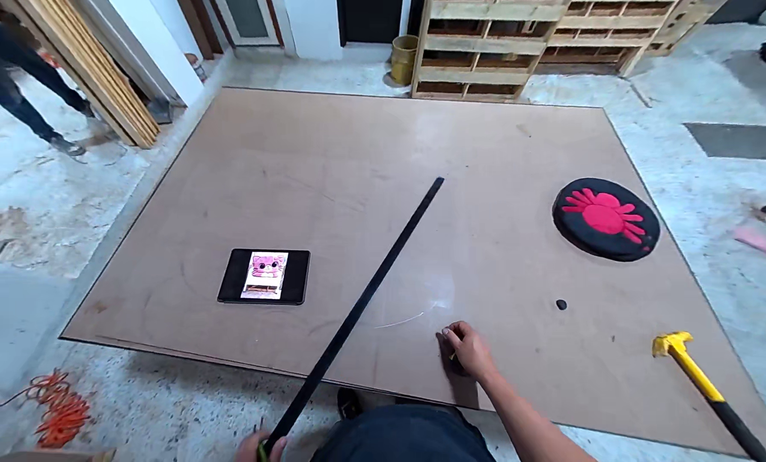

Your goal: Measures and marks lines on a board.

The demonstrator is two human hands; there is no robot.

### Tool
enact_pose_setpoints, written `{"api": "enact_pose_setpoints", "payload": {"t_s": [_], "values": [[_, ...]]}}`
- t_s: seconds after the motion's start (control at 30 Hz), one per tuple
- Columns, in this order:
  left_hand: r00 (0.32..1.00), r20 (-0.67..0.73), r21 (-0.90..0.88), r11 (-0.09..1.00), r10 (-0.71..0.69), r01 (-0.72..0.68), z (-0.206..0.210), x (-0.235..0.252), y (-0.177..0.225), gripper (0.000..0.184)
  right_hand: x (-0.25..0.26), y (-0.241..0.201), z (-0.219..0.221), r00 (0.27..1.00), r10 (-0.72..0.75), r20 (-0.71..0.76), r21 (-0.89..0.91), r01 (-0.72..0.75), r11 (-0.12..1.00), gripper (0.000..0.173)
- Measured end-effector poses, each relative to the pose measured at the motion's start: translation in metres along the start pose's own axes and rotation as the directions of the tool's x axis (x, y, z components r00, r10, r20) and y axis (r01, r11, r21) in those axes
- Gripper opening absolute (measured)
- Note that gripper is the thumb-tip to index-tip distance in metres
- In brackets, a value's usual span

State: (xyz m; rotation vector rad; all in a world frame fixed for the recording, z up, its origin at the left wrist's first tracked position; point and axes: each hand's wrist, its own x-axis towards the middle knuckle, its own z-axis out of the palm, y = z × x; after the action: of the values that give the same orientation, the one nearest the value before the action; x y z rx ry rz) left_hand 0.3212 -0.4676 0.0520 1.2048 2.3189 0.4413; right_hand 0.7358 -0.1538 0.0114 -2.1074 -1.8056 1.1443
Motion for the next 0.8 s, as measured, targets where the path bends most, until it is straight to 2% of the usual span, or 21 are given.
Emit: {"api": "enact_pose_setpoints", "payload": {"t_s": [0.13,0.23,0.27,0.33,0.4,0.47,0.5,0.6,0.7,0.8], "values": [[0.994,-0.064,-0.121,0.989,-0.093,0.084,0.034,0.017,0.097,0.042,0.024,0.005,-0.016,0.984,-0.18,-0.007,-0.088,0.179,0.98,0.033],[0.981,0.045,-0.241,0.951,-0.188,0.194,0.05,0.039,0.157,0.042,0.042,0.01,-0.024,0.917,-0.398,-0.023,-0.174,0.388,0.905,0.043],[0.983,0.096,-0.295,0.939,-0.155,0.177,0.057,0.046,0.169,0.043,0.049,0.007,-0.024,0.886,-0.464,-0.016,-0.179,0.454,0.873,0.046],[0.985,0.17,-0.373,0.926,0.006,0.059,0.064,0.058,0.189,0.041,0.058,-0.007,-0.017,0.841,-0.54,0.028,-0.152,0.537,0.83,0.055],[0.968,0.219,-0.358,0.933,0.125,-0.039,0.062,0.064,0.201,0.041,0.065,-0.021,-0.002,0.825,-0.557,0.091,-0.146,0.565,0.812,0.07],[0.975,0.165,-0.327,0.941,0.15,-0.09,0.057,0.076,0.198,0.04,0.082,-0.04,0.017,0.812,-0.572,0.116,-0.195,0.583,0.788,0.086],[0.982,0.148,-0.289,0.955,0.118,-0.072,0.051,0.086,0.192,0.041,0.093,-0.049,0.028,0.802,-0.584,0.127,-0.242,0.596,0.766,0.091],[0.989,0.137,-0.088,0.993,-0.062,0.075,0.023,0.122,0.151,0.048,0.123,-0.061,0.055,0.762,-0.623,0.176,-0.359,0.639,0.68,0.1],[0.976,-0.044,-0.057,0.976,-0.212,0.209,-0.01,0.161,0.087,0.048,0.138,-0.07,0.061,0.747,-0.642,0.172,-0.372,0.652,0.66,0.087],[0.926,-0.163,-0.166,0.935,-0.341,0.315,-0.042,0.206,0.029,0.053,0.121,-0.077,0.058,0.826,-0.562,0.038,-0.355,0.537,0.765,0.069]]}}
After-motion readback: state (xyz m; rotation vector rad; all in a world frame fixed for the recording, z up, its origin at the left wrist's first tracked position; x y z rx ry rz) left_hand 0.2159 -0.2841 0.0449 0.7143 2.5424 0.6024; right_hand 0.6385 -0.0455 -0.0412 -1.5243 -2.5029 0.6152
